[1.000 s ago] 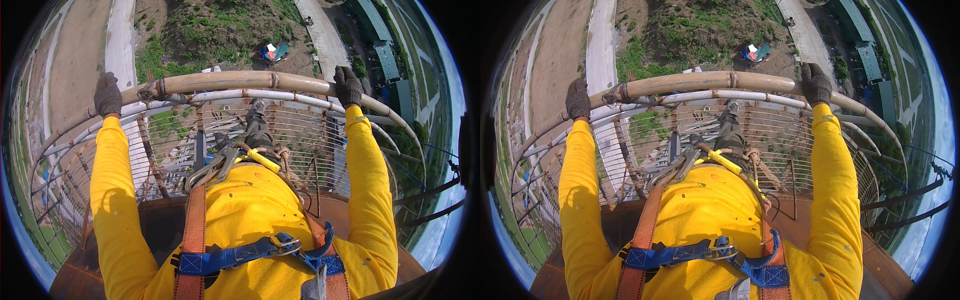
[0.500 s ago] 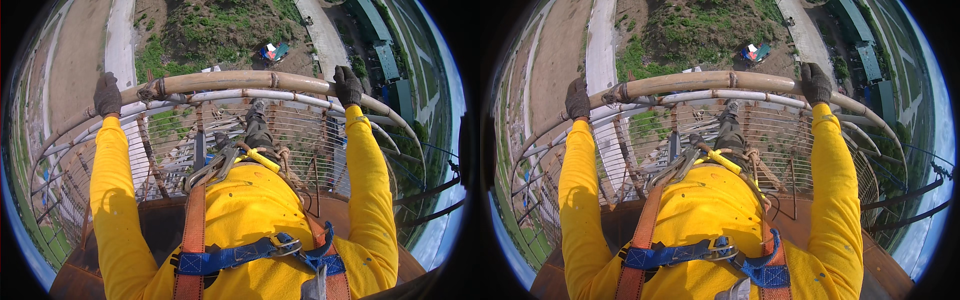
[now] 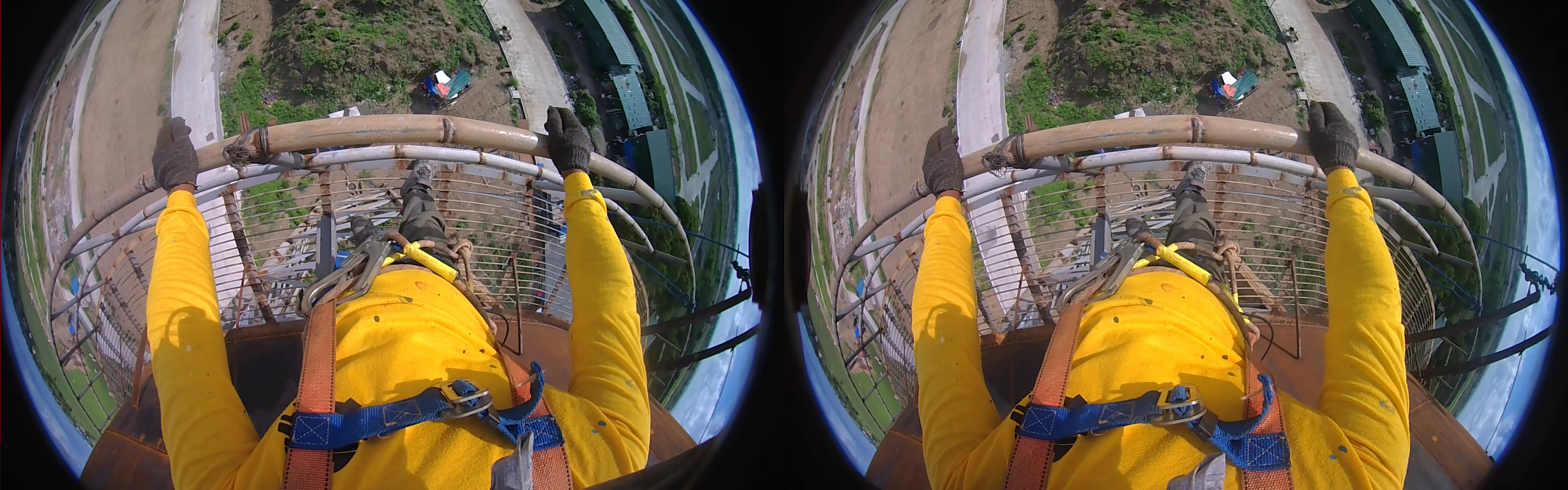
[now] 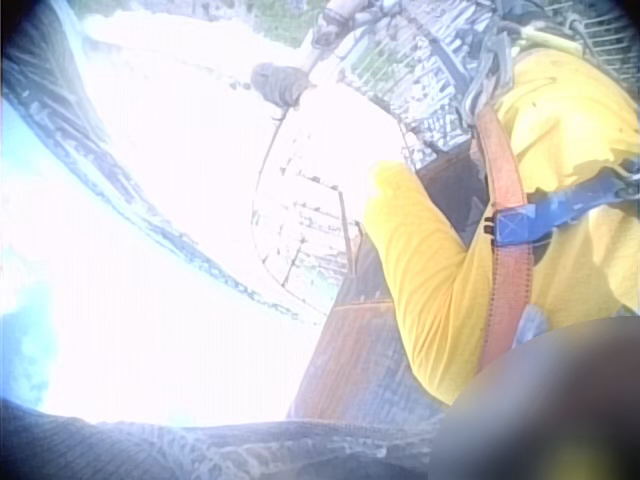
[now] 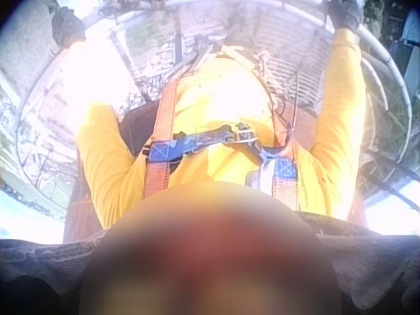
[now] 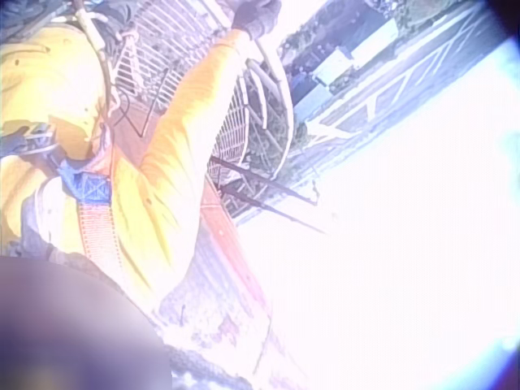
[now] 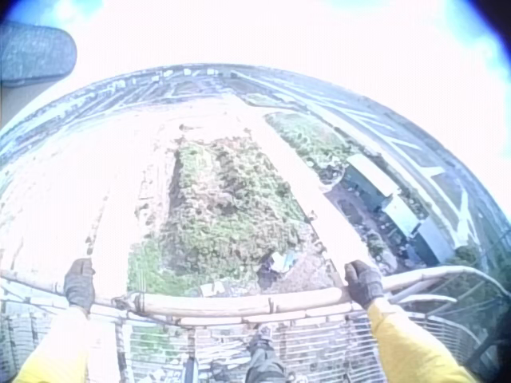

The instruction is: Tying a blue rope to a horizontal safety rail on a high-altitude structure.

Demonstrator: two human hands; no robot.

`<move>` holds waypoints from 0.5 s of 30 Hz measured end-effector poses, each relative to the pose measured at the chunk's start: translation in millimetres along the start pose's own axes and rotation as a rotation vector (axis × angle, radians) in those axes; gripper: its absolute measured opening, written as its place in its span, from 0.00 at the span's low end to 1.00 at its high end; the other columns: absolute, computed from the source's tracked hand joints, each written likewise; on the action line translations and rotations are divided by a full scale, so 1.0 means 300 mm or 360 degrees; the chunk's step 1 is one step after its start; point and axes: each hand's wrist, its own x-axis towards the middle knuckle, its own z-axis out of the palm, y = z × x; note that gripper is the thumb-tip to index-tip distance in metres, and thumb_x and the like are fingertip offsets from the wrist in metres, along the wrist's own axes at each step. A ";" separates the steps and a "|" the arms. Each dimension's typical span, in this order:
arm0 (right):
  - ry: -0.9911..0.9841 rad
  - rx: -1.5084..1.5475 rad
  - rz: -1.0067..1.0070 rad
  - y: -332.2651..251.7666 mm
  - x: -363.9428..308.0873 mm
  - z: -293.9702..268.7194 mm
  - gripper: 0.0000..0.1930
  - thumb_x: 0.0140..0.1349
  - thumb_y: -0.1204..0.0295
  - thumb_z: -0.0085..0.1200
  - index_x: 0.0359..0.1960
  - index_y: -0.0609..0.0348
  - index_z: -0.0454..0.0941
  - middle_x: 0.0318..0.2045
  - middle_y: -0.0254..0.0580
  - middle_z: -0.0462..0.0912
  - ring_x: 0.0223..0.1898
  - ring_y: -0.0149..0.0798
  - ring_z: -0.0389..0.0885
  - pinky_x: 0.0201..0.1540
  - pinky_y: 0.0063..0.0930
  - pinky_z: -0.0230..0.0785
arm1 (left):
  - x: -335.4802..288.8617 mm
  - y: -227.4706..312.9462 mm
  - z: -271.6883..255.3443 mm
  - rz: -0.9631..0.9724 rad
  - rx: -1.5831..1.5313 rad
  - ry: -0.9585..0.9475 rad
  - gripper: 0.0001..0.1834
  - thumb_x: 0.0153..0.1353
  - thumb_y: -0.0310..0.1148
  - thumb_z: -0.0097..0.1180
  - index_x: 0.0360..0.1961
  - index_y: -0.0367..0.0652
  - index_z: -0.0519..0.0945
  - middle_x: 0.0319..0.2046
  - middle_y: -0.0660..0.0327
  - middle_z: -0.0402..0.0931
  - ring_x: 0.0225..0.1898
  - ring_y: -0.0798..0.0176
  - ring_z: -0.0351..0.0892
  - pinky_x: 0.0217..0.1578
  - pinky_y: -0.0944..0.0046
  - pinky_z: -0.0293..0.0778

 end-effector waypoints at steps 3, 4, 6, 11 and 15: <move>0.0001 0.0024 0.0029 0.000 -0.001 0.001 0.20 0.71 0.52 0.47 0.44 0.55 0.83 0.34 0.46 0.88 0.39 0.49 0.86 0.47 0.41 0.75 | 0.001 0.002 -0.001 0.0002 0.0028 -0.0003 0.24 0.70 0.53 0.45 0.50 0.47 0.82 0.42 0.56 0.86 0.47 0.48 0.83 0.51 0.53 0.74; 0.0001 0.0017 0.0014 0.002 0.000 0.001 0.20 0.71 0.52 0.47 0.44 0.54 0.83 0.34 0.46 0.88 0.39 0.49 0.86 0.47 0.41 0.75 | 0.003 0.000 -0.001 0.0007 0.0046 -0.0001 0.24 0.70 0.53 0.44 0.49 0.47 0.82 0.42 0.56 0.86 0.48 0.48 0.83 0.50 0.53 0.74; 0.0000 0.0011 -0.0001 0.004 0.000 0.003 0.20 0.71 0.52 0.47 0.43 0.54 0.83 0.34 0.46 0.88 0.39 0.49 0.86 0.47 0.42 0.74 | 0.000 -0.001 -0.001 0.0008 0.0038 -0.0002 0.24 0.70 0.53 0.44 0.49 0.47 0.82 0.42 0.55 0.86 0.48 0.47 0.83 0.50 0.52 0.74; -0.0123 -0.0012 0.0060 0.022 0.010 0.002 0.23 0.70 0.46 0.43 0.48 0.47 0.83 0.44 0.50 0.86 0.47 0.58 0.83 0.53 0.50 0.72 | 0.003 -0.008 0.003 0.0014 0.0005 -0.0001 0.24 0.70 0.53 0.43 0.48 0.48 0.82 0.42 0.56 0.86 0.48 0.47 0.83 0.50 0.52 0.74; 0.0010 -0.0021 -0.0027 0.011 0.001 0.008 0.20 0.71 0.52 0.46 0.43 0.54 0.83 0.34 0.46 0.87 0.40 0.50 0.86 0.47 0.43 0.74 | 0.004 -0.010 0.004 0.0022 0.0035 -0.0007 0.24 0.70 0.53 0.43 0.49 0.48 0.82 0.42 0.56 0.86 0.48 0.47 0.83 0.51 0.52 0.74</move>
